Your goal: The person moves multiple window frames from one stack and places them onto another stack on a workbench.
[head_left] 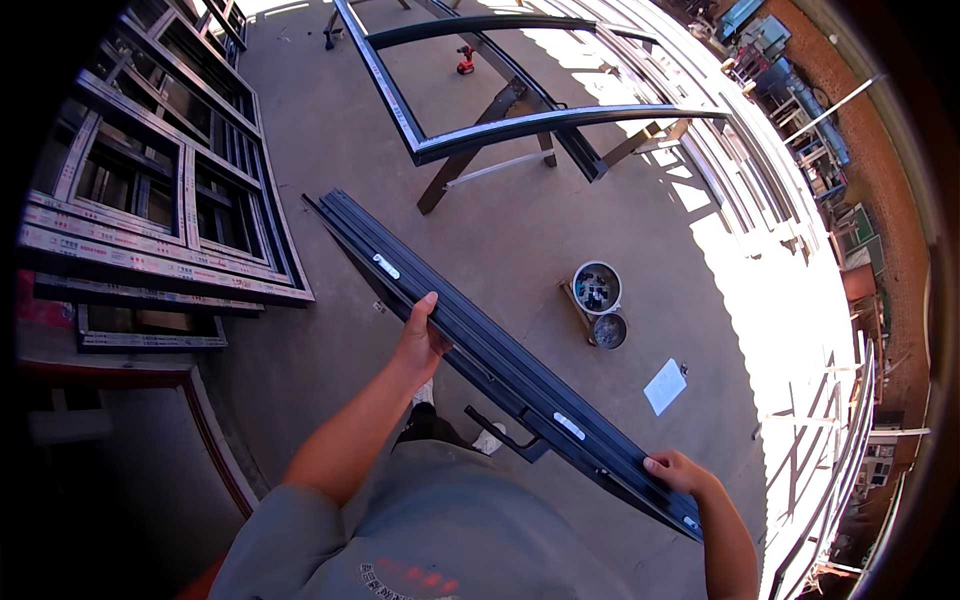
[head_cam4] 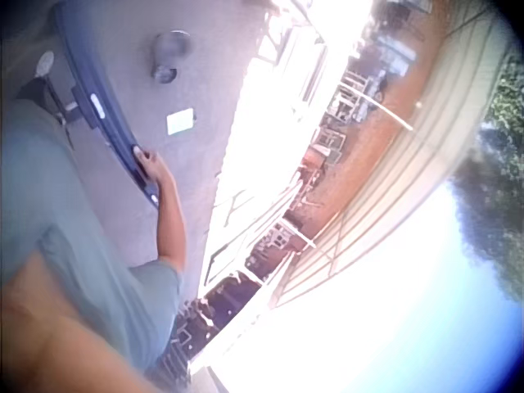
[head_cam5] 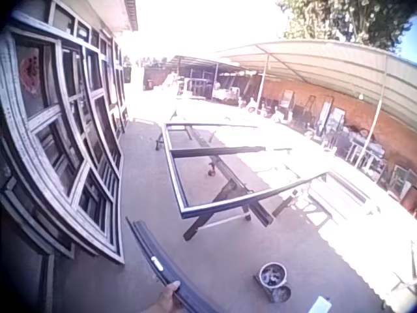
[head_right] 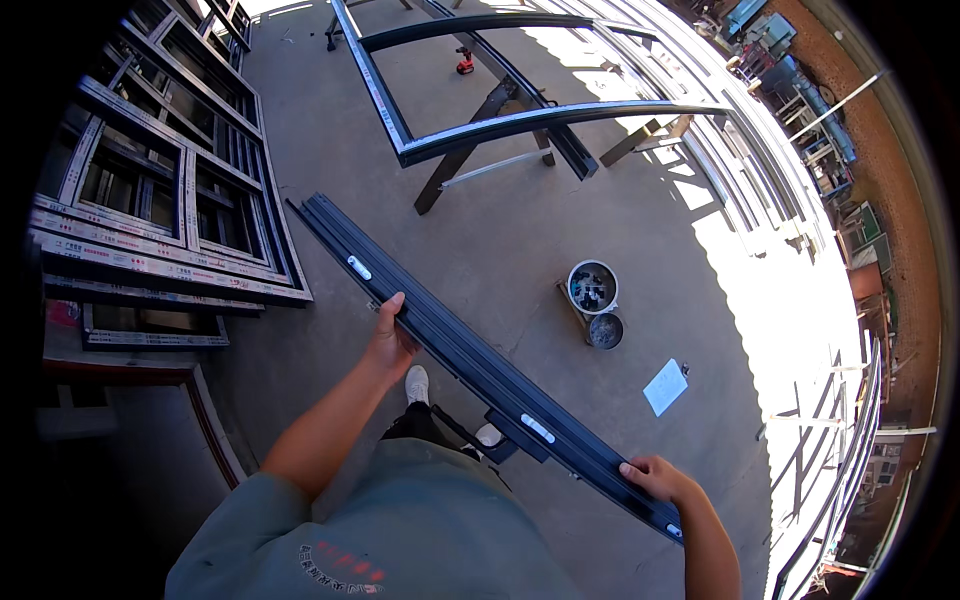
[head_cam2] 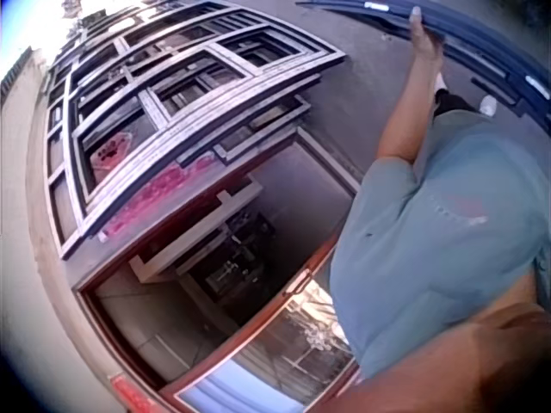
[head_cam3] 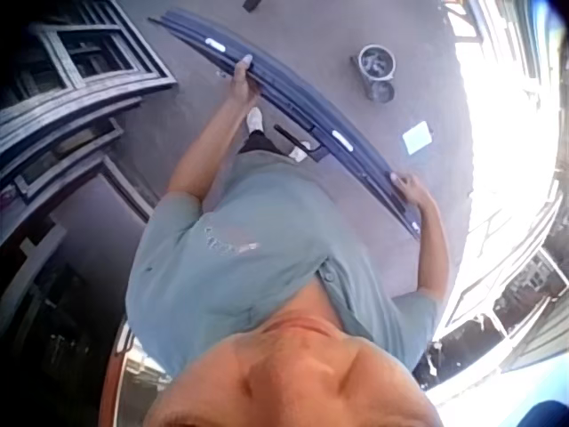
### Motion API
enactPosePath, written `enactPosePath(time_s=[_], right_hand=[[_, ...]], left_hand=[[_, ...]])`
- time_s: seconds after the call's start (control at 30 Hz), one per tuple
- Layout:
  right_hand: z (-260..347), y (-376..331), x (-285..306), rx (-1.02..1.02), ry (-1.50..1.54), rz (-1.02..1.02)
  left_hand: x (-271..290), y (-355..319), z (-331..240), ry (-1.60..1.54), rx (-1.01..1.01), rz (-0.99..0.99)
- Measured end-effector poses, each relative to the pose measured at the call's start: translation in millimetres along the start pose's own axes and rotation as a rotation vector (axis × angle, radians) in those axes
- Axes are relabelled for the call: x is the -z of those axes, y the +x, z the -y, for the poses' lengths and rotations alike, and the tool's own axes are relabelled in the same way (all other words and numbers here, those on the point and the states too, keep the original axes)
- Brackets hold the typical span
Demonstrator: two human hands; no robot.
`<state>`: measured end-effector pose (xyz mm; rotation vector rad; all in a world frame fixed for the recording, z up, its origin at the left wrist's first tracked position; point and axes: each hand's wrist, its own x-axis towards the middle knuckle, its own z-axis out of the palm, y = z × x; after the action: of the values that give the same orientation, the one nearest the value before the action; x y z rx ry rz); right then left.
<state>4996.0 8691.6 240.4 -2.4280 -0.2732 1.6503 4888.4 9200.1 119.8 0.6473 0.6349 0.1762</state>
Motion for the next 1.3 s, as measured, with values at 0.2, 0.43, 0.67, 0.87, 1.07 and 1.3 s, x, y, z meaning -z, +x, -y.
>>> enactPosePath(time_s=[0.2, 0.43, 0.67, 0.87, 1.07, 1.3], right_hand=[[13.5, -86.0, 17.3, -0.244, -0.033, -0.135], [65.7, -171.0, 60.1, -0.401, -0.249, -0.245], [133.9, -174.9, 87.7, -0.523, -0.429, -0.198], [157.5, -142.7, 82.2, -0.592, -0.457, -0.183], [174.2, -117.0, 70.6, -0.571, -0.516, -0.157], [206.5, -127.9, 75.2, -0.600, -0.516, -0.167]], left_hand=[[32.9, 24.1, 47.0, -0.155, 0.133, -0.091], [57.7, 42.9, 128.4, -0.399, 0.346, -0.107], [71.4, 44.9, 197.4, -0.535, 0.430, -0.071], [94.4, 71.6, 252.9, -0.609, 0.470, -0.105], [113.9, 85.5, 275.0, -0.619, 0.433, -0.169], [146.1, 102.8, 268.9, -0.504, 0.495, -0.116]])
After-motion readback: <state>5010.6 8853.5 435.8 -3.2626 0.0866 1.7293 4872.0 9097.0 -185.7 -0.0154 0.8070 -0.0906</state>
